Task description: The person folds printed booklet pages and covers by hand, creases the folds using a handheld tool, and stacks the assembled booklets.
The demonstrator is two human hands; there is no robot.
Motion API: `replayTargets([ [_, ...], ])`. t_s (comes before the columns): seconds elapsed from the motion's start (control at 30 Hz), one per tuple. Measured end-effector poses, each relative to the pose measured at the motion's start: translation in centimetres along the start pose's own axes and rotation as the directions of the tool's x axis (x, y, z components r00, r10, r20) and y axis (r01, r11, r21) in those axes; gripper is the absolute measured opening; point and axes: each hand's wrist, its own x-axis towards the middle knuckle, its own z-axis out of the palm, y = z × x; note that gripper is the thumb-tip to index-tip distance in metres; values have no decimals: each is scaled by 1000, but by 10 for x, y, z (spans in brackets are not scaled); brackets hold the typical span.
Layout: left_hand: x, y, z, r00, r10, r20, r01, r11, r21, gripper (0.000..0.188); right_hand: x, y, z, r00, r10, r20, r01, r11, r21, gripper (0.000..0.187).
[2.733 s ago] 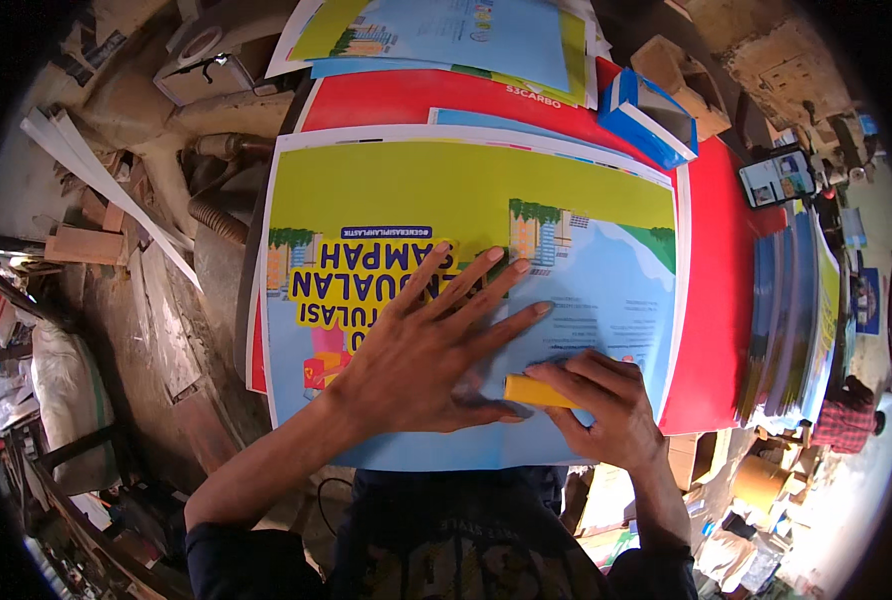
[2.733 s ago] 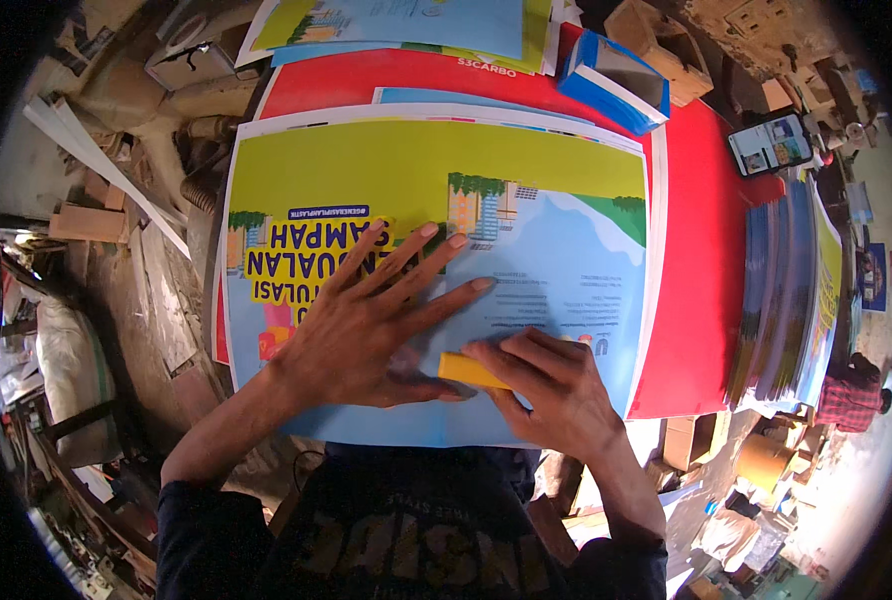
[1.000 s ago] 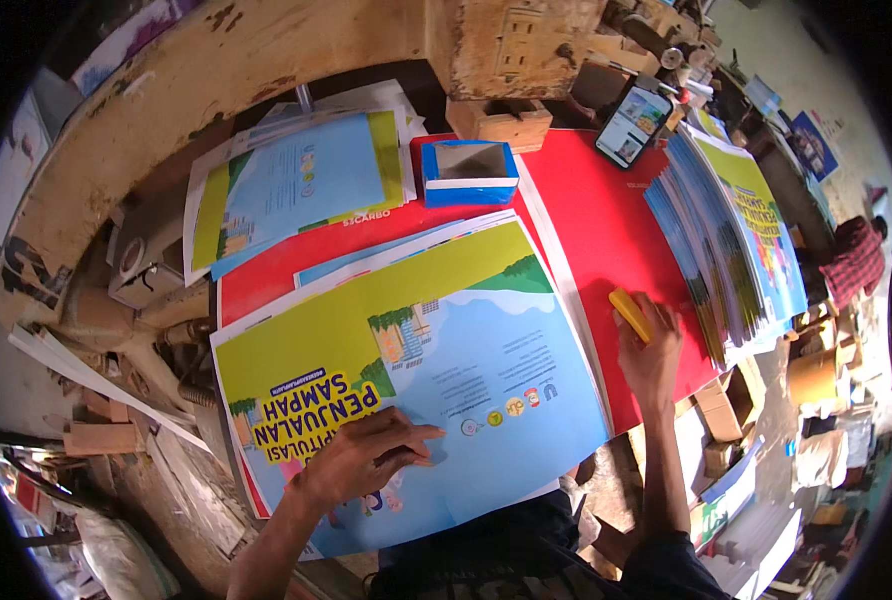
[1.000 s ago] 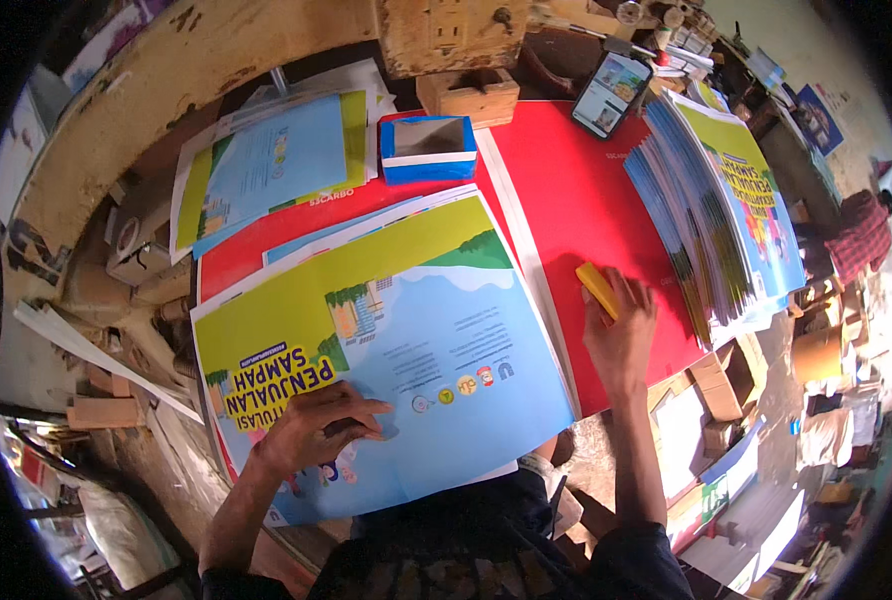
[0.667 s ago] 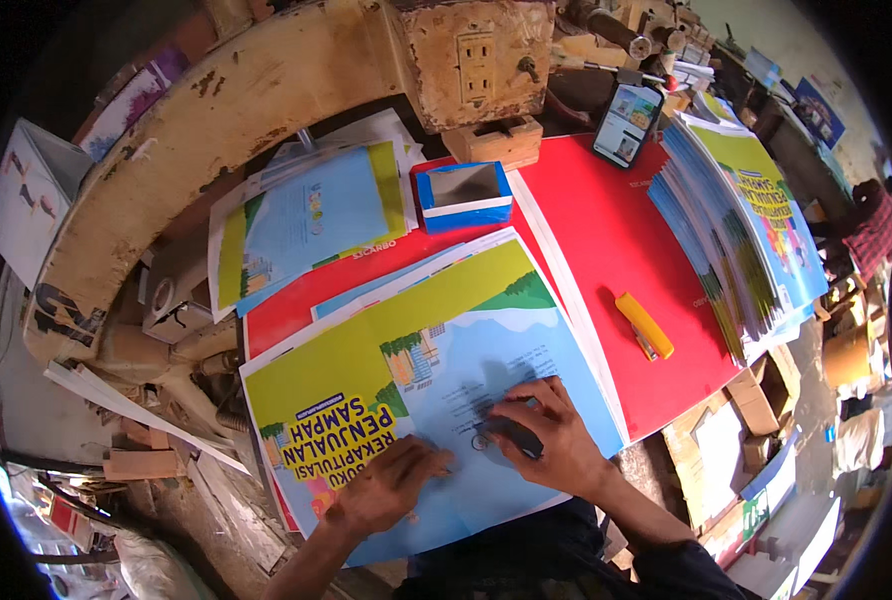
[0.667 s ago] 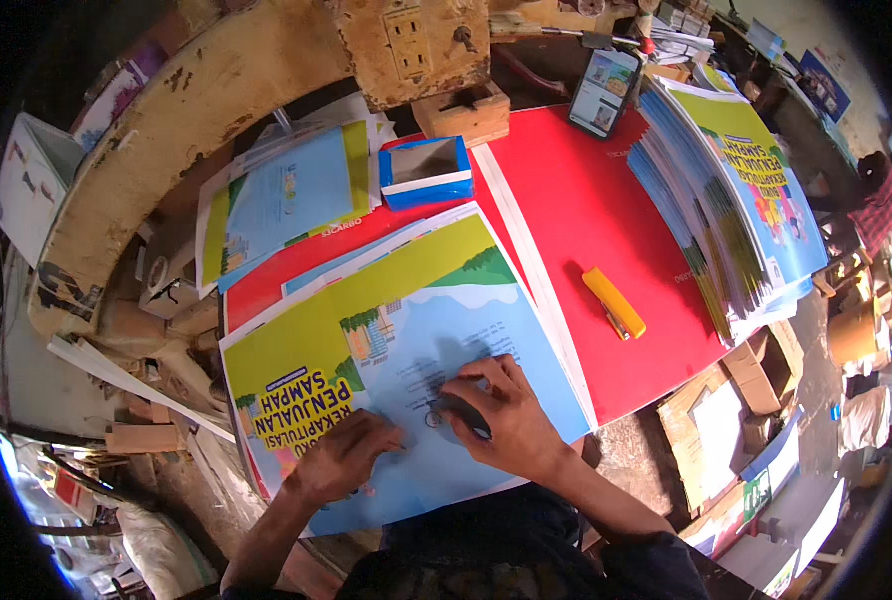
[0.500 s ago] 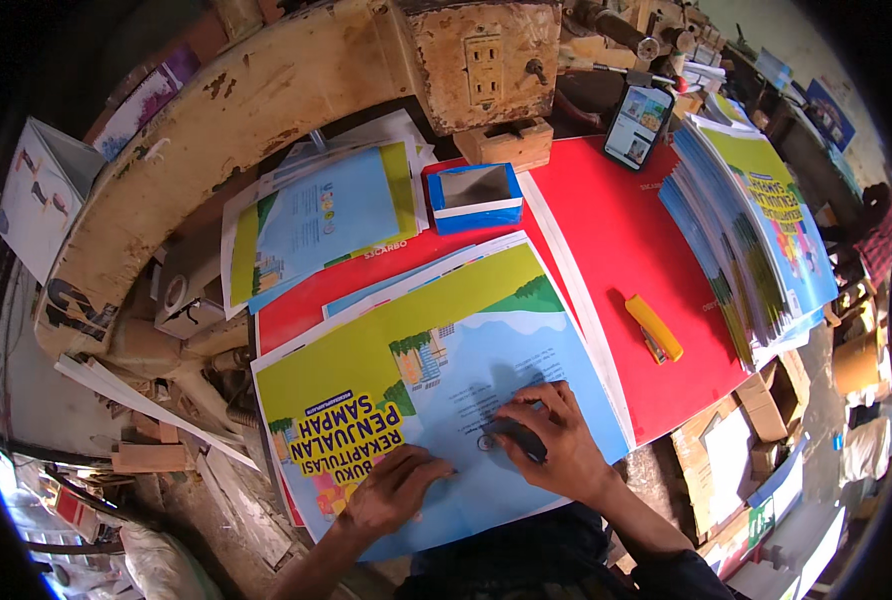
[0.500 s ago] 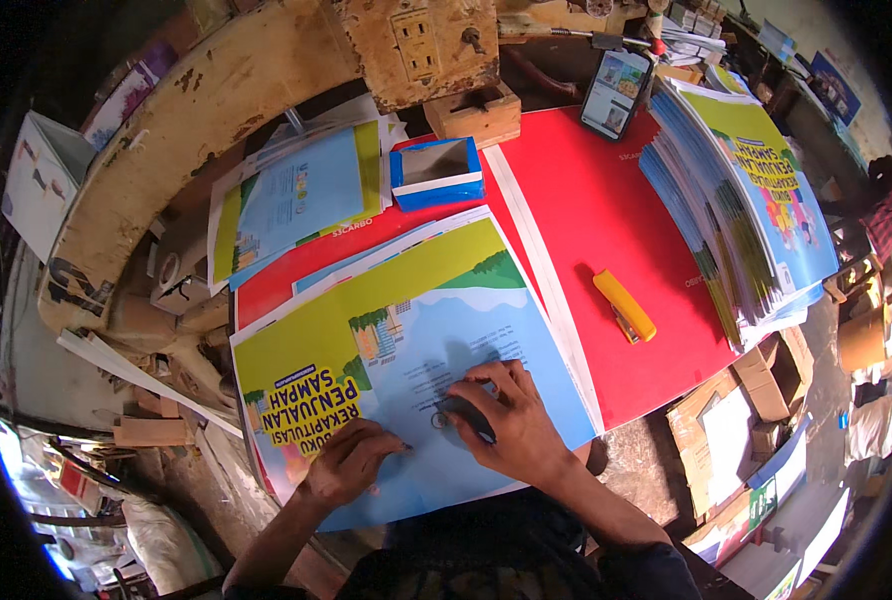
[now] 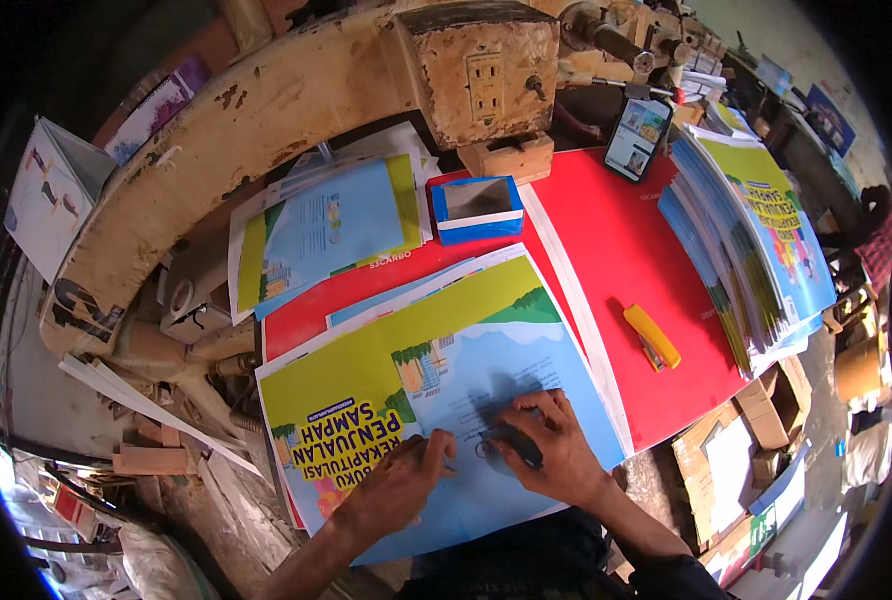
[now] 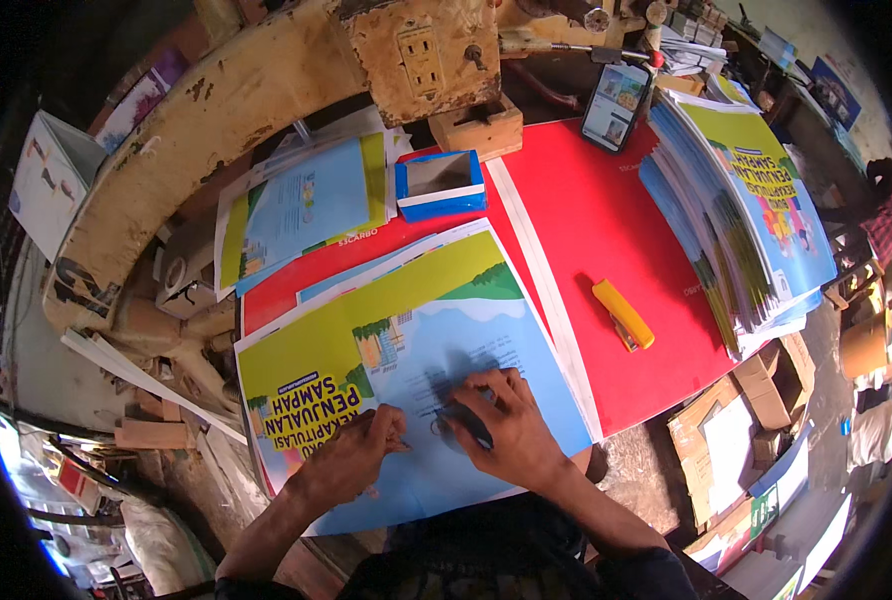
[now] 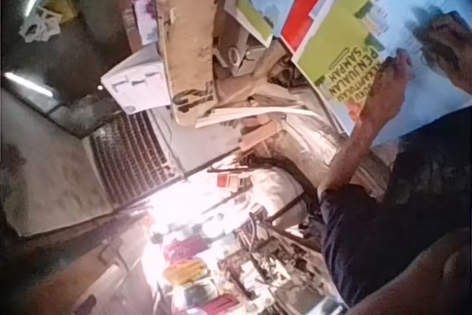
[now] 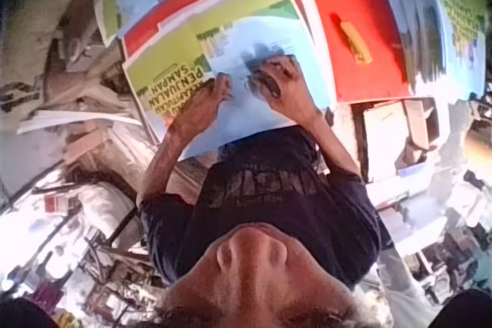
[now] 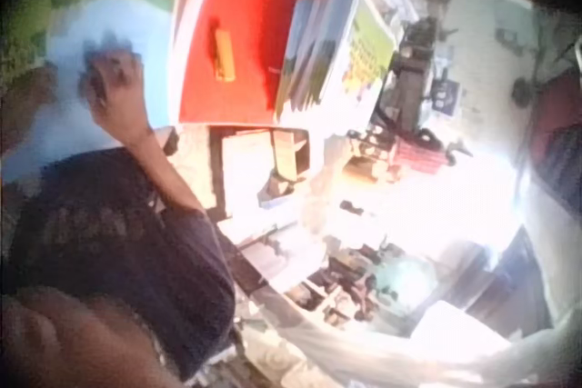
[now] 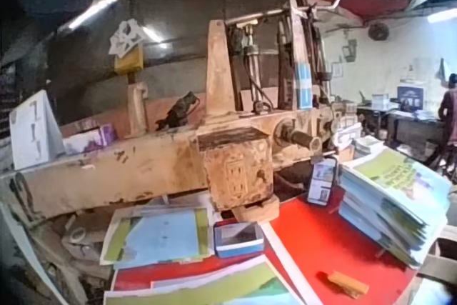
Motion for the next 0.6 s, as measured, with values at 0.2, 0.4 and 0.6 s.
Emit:
replayTargets([
  [0.2, -14, 15, 24, 954, -264, -142, 256, 964, -73, 32, 1, -1, -2, 999, -45, 18, 45, 999, -13, 42],
  [0.4, -11, 0, 7, 969, -245, 26, 234, 884, -404, 32, 3, -5, -1, 999, -39, 20, 40, 997, -61, 34],
  [0.6, -23, 2, 12, 900, -341, -272, 190, 867, -460, 42, 8, -29, -13, 994, -29, 102, 29, 1000, -1, 35],
])
